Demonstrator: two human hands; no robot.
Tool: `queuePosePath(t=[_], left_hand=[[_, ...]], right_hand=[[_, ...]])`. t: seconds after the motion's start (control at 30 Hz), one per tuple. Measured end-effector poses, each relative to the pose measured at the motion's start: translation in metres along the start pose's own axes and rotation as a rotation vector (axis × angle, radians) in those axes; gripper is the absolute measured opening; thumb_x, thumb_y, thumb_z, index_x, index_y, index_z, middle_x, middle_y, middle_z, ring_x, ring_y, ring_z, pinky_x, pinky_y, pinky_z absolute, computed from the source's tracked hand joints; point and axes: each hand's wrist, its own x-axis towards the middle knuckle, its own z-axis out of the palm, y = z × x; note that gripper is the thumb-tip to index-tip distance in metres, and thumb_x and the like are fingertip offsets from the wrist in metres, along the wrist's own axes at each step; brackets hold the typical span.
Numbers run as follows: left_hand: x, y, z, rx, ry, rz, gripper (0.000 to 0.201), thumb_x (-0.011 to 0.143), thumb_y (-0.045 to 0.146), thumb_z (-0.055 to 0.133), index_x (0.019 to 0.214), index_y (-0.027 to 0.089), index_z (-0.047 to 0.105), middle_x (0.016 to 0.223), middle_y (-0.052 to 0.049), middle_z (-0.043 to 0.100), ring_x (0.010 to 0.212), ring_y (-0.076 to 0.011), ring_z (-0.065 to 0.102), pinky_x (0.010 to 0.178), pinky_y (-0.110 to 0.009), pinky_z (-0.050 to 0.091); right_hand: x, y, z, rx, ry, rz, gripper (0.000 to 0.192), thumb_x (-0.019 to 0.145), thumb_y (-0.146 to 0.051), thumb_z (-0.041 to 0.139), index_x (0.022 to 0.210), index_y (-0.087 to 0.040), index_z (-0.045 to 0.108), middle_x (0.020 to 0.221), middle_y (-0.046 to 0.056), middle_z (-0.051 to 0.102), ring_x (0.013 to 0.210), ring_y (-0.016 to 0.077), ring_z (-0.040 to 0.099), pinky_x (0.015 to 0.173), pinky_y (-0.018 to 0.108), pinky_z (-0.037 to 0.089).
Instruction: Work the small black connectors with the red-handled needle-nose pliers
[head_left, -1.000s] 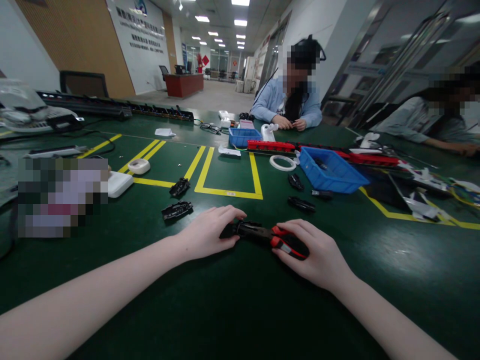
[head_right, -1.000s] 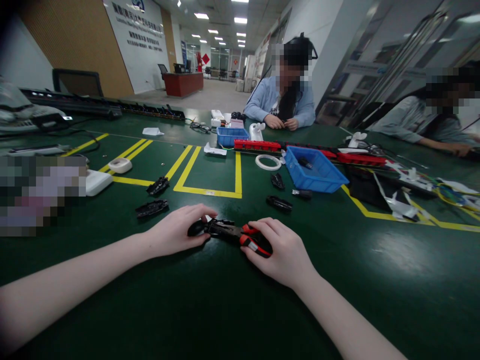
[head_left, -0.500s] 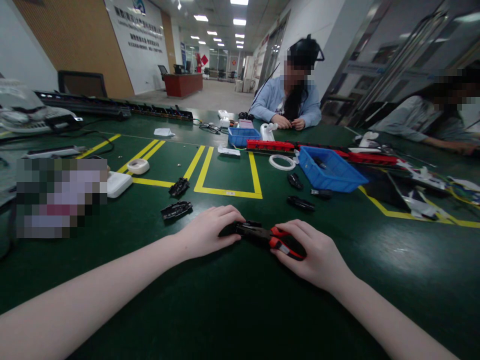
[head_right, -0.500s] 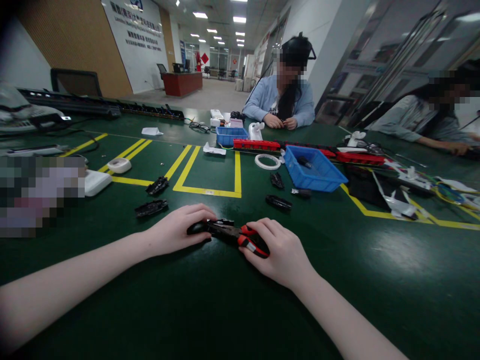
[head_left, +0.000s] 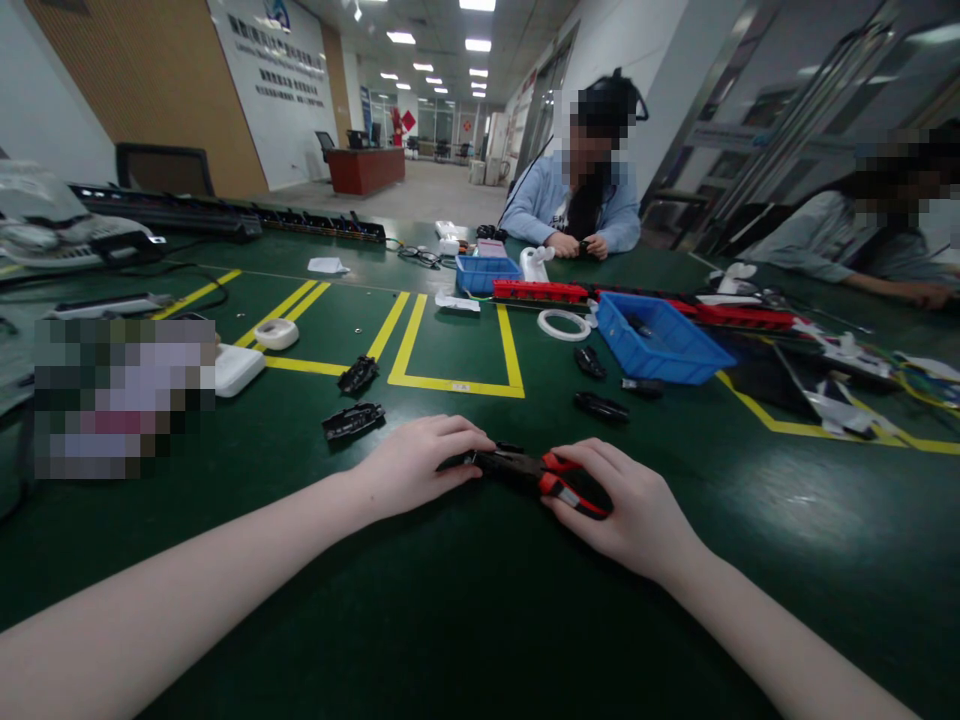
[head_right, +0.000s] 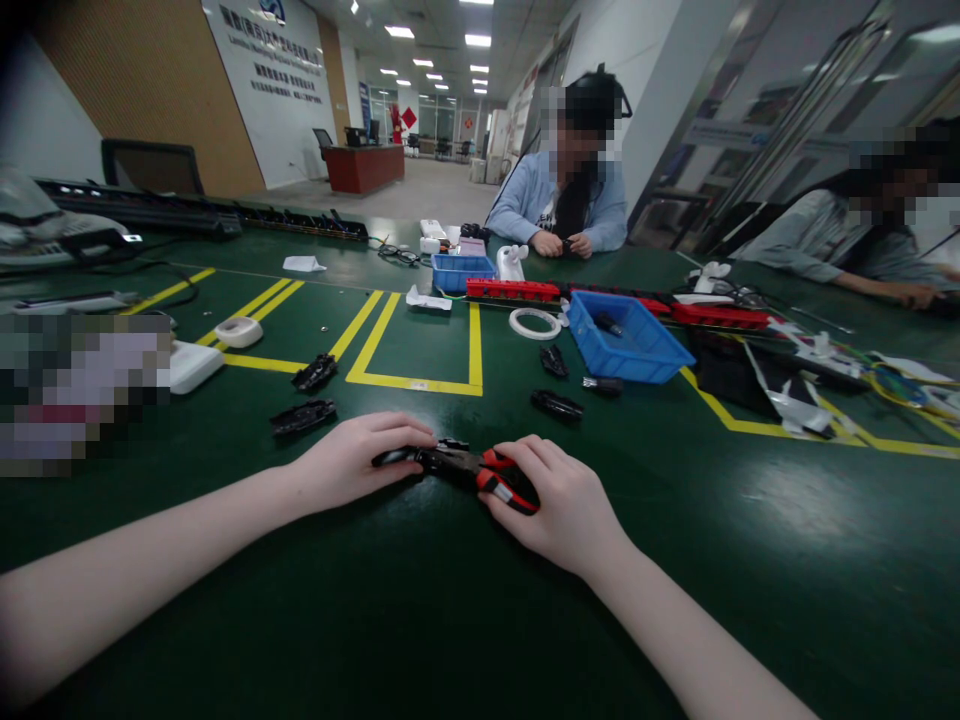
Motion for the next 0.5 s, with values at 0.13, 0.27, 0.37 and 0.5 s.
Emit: queuePosePath(t=[0.13, 0.27, 0.37, 0.5], left_hand=[[-0.005, -0.001, 0.005, 0.021, 0.031, 0.019, 0.029, 0.093, 0.019, 0.064, 0.122, 0.022, 0.063, 0.124, -0.006, 0.068, 0.11, -0.0211, 0.067, 0.093, -0.037, 0.056], [0.004, -0.002, 0.002, 0.114, 0.067, 0.039, 0.028, 0.093, 0.022, 0.065, 0.12, 0.022, 0.064, 0.123, -0.005, 0.07, 0.107, -0.0221, 0.069, 0.091, -0.04, 0.057], [0.008, 0.002, -0.007, 0.174, 0.157, 0.122, 0.016, 0.094, 0.022, 0.063, 0.109, 0.02, 0.066, 0.113, -0.006, 0.072, 0.098, -0.0209, 0.069, 0.084, -0.039, 0.057], [-0.075, 0.026, 0.014, 0.102, 0.256, 0.285, 0.006, 0.093, 0.026, 0.064, 0.098, 0.024, 0.066, 0.099, -0.004, 0.071, 0.091, -0.0203, 0.067, 0.08, -0.038, 0.058]], right_hand=[[0.0, -0.002, -0.001, 0.031, -0.039, 0.041, 0.032, 0.087, -0.035, 0.064, 0.115, -0.022, 0.059, 0.105, 0.008, 0.069, 0.092, 0.0224, 0.068, 0.074, 0.035, 0.058], [-0.001, -0.002, -0.001, 0.062, -0.059, 0.065, 0.031, 0.087, -0.035, 0.064, 0.115, -0.022, 0.06, 0.106, 0.007, 0.069, 0.092, 0.0219, 0.068, 0.075, 0.035, 0.058], [-0.001, -0.002, -0.002, 0.07, -0.053, 0.075, 0.031, 0.086, -0.035, 0.064, 0.114, -0.022, 0.06, 0.106, 0.007, 0.069, 0.092, 0.0224, 0.068, 0.076, 0.036, 0.057], [-0.001, -0.002, -0.002, 0.081, -0.049, 0.088, 0.032, 0.086, -0.035, 0.065, 0.114, -0.022, 0.06, 0.105, 0.007, 0.069, 0.092, 0.0229, 0.068, 0.075, 0.036, 0.057]])
